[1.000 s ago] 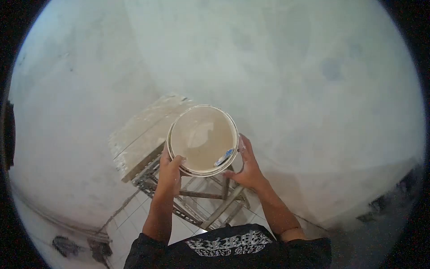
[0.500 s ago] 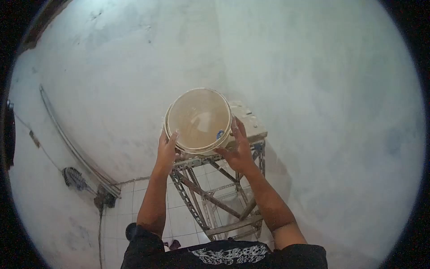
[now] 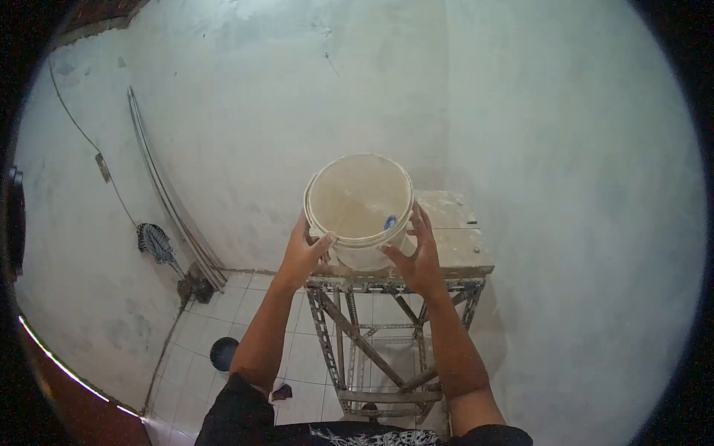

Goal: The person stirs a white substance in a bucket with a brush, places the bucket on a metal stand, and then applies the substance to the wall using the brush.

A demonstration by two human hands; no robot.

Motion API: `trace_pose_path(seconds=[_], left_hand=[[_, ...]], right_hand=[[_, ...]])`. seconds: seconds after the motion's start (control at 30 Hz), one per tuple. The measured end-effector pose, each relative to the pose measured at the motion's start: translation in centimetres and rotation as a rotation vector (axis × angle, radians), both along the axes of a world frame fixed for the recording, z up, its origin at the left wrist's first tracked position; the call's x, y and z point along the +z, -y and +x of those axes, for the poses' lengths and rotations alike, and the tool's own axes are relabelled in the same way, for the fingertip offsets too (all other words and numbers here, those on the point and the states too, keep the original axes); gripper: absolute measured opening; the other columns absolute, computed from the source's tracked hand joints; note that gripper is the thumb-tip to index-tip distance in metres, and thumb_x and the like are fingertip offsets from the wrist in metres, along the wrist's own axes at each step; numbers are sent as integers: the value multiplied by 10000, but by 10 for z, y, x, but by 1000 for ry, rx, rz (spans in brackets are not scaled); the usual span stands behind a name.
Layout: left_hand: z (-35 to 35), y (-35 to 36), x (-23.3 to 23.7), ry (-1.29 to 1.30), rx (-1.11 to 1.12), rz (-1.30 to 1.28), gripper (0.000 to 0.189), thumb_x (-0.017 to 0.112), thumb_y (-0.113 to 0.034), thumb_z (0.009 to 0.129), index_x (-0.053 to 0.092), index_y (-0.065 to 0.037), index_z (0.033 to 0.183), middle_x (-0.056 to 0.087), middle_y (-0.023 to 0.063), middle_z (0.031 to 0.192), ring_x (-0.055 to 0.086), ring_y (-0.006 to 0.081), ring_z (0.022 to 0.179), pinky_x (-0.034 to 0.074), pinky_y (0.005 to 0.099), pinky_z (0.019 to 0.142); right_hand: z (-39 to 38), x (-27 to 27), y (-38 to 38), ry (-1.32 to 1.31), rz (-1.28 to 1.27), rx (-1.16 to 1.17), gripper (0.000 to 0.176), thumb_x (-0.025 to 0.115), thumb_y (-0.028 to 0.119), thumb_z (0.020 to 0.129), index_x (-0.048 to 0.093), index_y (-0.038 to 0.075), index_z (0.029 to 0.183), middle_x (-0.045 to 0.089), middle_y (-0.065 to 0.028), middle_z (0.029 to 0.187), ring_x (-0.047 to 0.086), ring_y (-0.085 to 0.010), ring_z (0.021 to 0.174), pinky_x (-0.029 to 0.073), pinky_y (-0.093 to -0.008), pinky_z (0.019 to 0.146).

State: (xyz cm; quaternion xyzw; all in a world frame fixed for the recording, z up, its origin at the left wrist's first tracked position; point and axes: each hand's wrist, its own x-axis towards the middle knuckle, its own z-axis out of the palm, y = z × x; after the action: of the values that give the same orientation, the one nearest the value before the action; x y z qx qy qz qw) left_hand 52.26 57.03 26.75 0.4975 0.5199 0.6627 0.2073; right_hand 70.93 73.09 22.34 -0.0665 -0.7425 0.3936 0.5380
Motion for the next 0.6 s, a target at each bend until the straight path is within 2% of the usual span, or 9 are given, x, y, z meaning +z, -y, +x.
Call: trace_pose_path(seconds=[0.13, 0.3, 0.43, 0.6], left_hand=[[-16, -18, -7, -32, 24, -25, 863, 750, -255, 893, 219, -102, 1556, 665, 84, 993, 574, 95, 685, 471, 236, 539], [-30, -27, -17, 14, 28, -9, 818, 698, -245, 943, 195, -86, 1568, 655, 77, 848, 540, 70, 631, 443, 239, 529], [-36, -36, -22, 54, -39, -22, 813, 677, -210, 955, 172, -71, 1577, 645, 52, 793, 530, 65, 620, 437, 234, 537], [-39, -36, -33, 41, -61, 2, 800, 646, -149, 953, 162, -73, 1585, 633, 42, 766, 525, 59, 638, 430, 220, 564]], right_hand=[[-7, 0, -11, 61, 17, -93, 951, 820, 232, 794, 287, 78, 1566, 310, -215, 1560, 405, -326, 1386, 389, -484, 1083], [-17, 5, -13, 105, -8, -131, 927, 802, 267, 831, 274, 91, 1572, 332, -213, 1555, 396, -328, 1389, 427, -443, 1048], [-16, 11, -8, 180, -61, -183, 945, 807, 288, 827, 263, 96, 1576, 324, -216, 1560, 394, -329, 1393, 434, -427, 1048], [-16, 5, -4, 231, -5, -243, 994, 837, 268, 791, 255, 99, 1579, 315, -209, 1570, 398, -326, 1397, 438, -431, 1045]])
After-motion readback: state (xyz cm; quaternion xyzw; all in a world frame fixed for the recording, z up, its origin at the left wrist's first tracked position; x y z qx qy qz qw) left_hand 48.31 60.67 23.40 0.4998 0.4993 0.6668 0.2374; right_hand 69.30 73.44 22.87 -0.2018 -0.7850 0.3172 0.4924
